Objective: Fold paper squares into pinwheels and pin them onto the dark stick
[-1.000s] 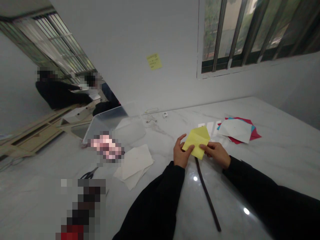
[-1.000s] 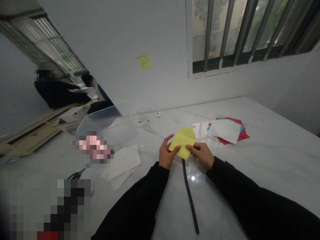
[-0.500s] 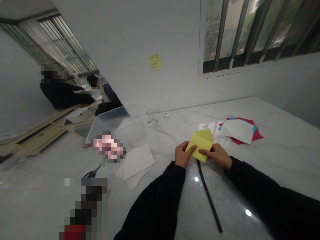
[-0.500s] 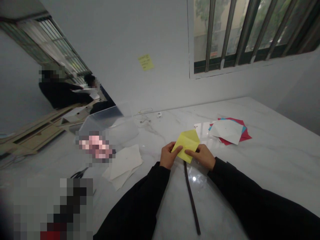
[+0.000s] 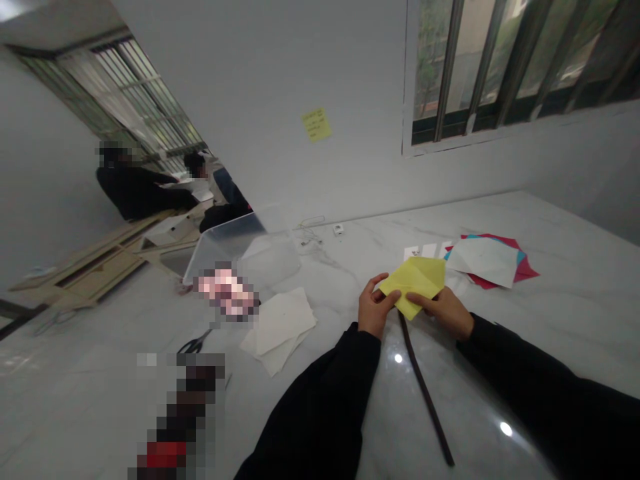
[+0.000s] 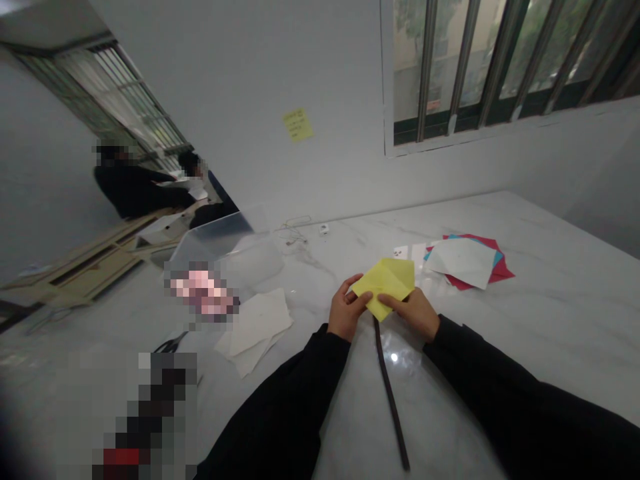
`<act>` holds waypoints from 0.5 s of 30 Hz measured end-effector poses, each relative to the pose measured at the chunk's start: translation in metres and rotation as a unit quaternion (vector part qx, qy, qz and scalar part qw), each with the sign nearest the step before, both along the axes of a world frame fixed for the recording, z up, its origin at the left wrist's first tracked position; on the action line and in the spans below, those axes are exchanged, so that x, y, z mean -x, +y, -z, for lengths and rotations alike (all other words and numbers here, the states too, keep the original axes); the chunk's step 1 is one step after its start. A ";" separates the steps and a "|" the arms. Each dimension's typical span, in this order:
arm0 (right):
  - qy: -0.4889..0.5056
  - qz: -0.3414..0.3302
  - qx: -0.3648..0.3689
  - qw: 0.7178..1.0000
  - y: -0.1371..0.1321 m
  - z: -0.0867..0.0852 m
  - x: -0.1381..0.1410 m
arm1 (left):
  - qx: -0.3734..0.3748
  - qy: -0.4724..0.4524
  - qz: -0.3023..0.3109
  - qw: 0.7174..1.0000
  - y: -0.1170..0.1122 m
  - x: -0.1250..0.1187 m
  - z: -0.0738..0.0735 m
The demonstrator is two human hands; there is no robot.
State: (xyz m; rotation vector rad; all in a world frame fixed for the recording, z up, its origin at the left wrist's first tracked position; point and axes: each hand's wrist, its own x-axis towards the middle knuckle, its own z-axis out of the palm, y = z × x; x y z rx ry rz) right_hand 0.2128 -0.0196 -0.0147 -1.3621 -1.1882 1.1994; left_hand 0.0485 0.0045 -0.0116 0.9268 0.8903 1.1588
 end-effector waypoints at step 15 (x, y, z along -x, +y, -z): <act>0.104 -0.063 0.051 0.991 0.009 -0.015 -0.022 | -0.018 0.035 0.004 0.999 0.012 0.011 0.006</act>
